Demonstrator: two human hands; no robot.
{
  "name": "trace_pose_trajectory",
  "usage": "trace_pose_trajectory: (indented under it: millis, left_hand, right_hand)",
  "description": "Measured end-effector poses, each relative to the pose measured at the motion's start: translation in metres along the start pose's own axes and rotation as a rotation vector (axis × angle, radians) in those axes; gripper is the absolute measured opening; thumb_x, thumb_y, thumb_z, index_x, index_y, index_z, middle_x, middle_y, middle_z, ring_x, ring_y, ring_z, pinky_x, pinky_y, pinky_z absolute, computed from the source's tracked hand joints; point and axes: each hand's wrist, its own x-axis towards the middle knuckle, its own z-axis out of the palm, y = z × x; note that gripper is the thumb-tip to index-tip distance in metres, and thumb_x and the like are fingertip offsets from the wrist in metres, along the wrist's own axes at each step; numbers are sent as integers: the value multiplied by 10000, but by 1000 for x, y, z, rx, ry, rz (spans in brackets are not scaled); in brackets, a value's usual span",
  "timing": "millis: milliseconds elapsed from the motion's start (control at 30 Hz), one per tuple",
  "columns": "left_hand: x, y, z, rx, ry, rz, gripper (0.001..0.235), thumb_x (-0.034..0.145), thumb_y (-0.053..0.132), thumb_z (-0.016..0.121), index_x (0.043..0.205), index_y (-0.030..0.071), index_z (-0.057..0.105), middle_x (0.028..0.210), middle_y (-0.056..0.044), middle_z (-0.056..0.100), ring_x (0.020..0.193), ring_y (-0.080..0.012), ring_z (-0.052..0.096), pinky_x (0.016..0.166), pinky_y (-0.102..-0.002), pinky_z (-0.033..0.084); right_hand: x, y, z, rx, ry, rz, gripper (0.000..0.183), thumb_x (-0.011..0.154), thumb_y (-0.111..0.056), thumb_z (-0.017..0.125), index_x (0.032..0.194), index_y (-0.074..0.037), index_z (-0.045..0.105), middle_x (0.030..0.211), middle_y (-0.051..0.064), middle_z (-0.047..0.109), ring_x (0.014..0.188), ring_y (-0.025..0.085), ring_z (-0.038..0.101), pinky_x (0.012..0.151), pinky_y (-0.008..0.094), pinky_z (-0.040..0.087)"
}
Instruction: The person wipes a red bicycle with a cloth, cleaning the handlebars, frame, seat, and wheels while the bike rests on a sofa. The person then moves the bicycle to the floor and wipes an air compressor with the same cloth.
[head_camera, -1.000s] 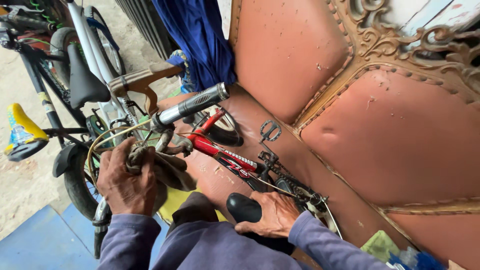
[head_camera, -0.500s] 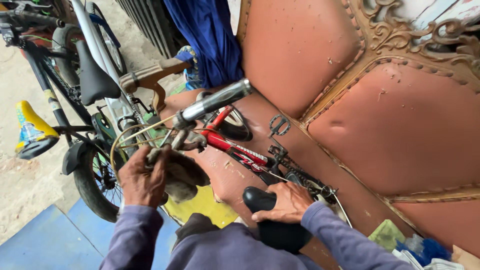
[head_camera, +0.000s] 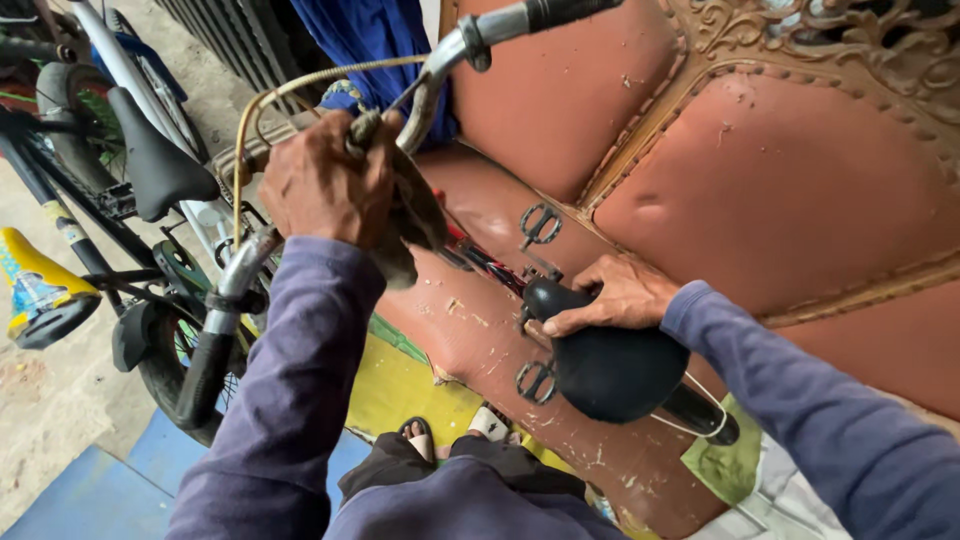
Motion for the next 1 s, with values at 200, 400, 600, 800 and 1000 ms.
trace_pose_trajectory:
  millis: [200, 400, 600, 800, 1000]
  left_hand:
    - [11, 12, -36, -18, -177, -132, 515, 924, 610, 695, 804, 109, 700, 716, -141, 687, 646, -363, 671, 603, -513, 483]
    - [-17, 27, -77, -41, 1, 46, 482, 904, 531, 802, 733, 86, 736, 689, -188, 685, 675, -413, 662, 593, -523, 491]
    - [-50, 52, -113, -122, -115, -86, 472, 897, 546, 750, 749, 99, 725, 678, -178, 671, 634, -386, 669, 617, -513, 500]
    - [-107, 88, -148, -105, -81, -69, 492, 885, 565, 744, 758, 90, 722, 724, -184, 686, 694, -402, 669, 654, -527, 500]
    - [-178, 115, -185, -33, 108, 81, 495, 905, 554, 776, 769, 81, 726, 764, -195, 695, 746, -425, 667, 649, -536, 500]
  right_hand:
    - [-42, -33, 4, 27, -112, 76, 752, 640, -722, 717, 885, -19, 820, 783, 204, 740, 788, 303, 728, 751, 454, 560]
    - [-85, -43, 30, 159, -35, 80, 694, 635, -672, 804, 979, -70, 830, 888, 118, 708, 875, 252, 694, 789, 399, 544]
    - [-140, -56, 48, 178, -3, 16, 659, 656, -663, 783, 899, -52, 826, 924, 106, 777, 873, 224, 747, 785, 378, 570]
    - [-209, -54, 73, 224, -12, 45, 582, 654, -610, 797, 950, -110, 834, 851, 98, 806, 821, 224, 752, 772, 373, 564]
    - [-274, -36, 106, 11, -46, 35, 606, 765, -569, 792, 904, 20, 828, 874, 213, 749, 882, 283, 724, 825, 409, 552]
